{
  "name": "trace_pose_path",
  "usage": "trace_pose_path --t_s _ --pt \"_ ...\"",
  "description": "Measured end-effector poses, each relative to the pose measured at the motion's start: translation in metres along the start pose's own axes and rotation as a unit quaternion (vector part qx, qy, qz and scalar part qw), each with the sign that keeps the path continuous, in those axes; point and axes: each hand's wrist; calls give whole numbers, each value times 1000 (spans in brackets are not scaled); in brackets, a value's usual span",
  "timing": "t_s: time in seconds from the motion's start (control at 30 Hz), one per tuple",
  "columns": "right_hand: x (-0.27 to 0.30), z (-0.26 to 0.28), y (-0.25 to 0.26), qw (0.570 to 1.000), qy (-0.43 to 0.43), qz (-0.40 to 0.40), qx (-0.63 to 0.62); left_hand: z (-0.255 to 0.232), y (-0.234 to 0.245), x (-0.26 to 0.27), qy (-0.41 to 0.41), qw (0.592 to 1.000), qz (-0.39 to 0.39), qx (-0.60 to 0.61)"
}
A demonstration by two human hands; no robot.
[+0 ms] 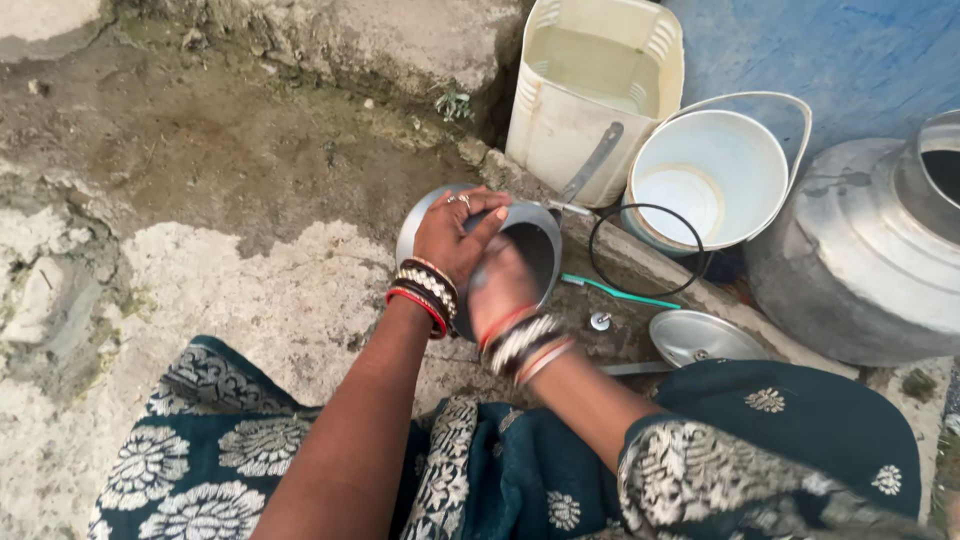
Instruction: The person scrubs the inside and outside of a pressure cooker with a scrubber, pours water over it to rinse, wipes it with a cloth, and reattaches the lid with its handle.
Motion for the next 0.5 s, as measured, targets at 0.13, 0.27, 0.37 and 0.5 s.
trace_pose_path --t_s 0.13,0.27,0.37,0.5 --pt "53 31 -3 684 -39 229 691 3 8 4 -3 1000 6 28" --pt "17 93 36 425 -89 394 810 5 3 5 9 1000 -9 25" --pt "-27 93 50 264 126 315 903 6 -1 3 7 1000 0 6" --pt "-46 56 46 131 -124 226 957 6 0 5 -6 1000 -4 10"
Point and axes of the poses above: each hand's wrist, its own x-axis away from the middle knuckle, its own y-axis out of the back of the hand, z = x × y, and after that the axes turned 14 degrees about z, right-handed
